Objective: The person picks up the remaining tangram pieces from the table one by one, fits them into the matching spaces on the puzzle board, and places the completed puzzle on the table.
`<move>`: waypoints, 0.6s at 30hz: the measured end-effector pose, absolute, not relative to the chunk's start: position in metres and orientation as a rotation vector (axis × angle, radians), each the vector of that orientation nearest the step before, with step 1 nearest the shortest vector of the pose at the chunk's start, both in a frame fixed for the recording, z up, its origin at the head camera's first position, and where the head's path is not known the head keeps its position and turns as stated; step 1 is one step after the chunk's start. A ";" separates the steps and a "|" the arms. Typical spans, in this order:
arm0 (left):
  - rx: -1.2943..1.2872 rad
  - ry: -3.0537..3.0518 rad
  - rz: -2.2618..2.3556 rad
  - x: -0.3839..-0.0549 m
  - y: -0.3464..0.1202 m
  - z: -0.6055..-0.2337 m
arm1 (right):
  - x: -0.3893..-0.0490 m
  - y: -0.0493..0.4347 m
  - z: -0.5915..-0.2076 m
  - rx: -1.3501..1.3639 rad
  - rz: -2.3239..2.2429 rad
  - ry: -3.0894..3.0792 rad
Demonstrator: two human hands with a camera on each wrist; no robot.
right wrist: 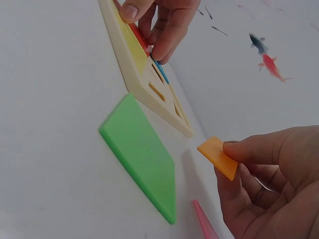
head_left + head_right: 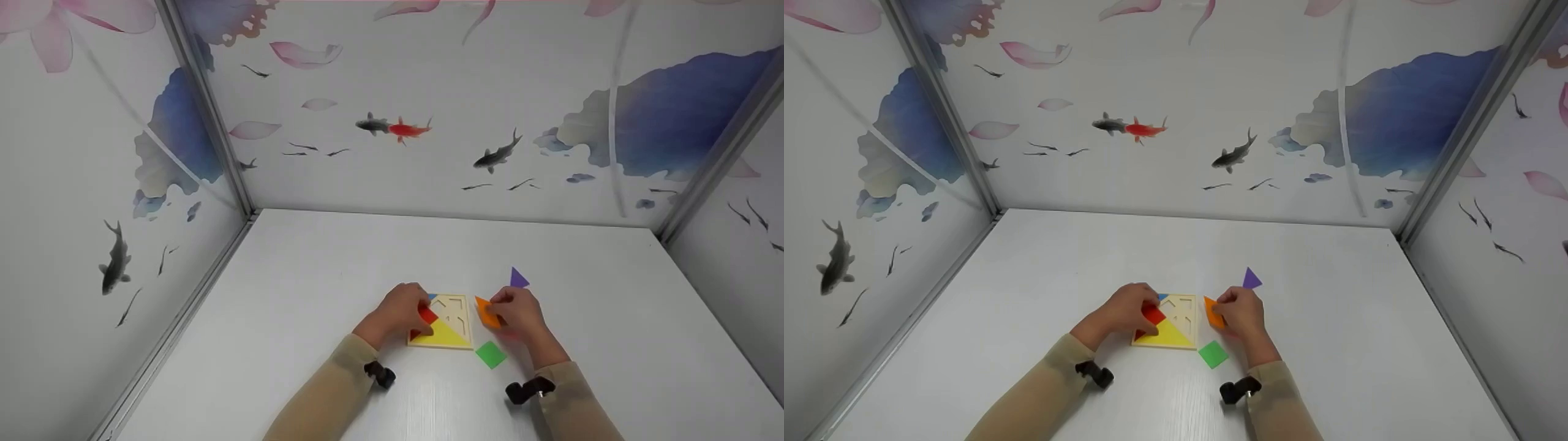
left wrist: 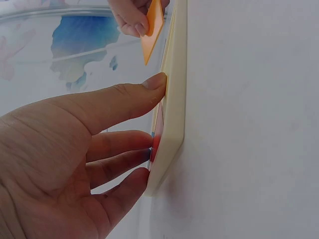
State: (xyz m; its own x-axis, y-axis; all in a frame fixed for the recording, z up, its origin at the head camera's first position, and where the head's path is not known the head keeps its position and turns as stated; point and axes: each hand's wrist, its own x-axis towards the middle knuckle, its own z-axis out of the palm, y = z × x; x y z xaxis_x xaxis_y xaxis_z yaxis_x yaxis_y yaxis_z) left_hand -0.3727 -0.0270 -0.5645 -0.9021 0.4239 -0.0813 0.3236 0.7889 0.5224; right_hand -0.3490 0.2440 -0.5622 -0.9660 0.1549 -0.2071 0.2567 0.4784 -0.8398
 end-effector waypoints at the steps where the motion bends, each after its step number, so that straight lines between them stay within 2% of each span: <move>1: 0.588 2.784 0.762 -0.373 -0.027 -0.564 | -0.349 0.243 -0.562 0.366 -1.516 2.607; 18: 0.618 2.798 0.747 -0.373 -0.026 -0.565 | -0.348 0.236 -0.564 0.365 -1.550 2.561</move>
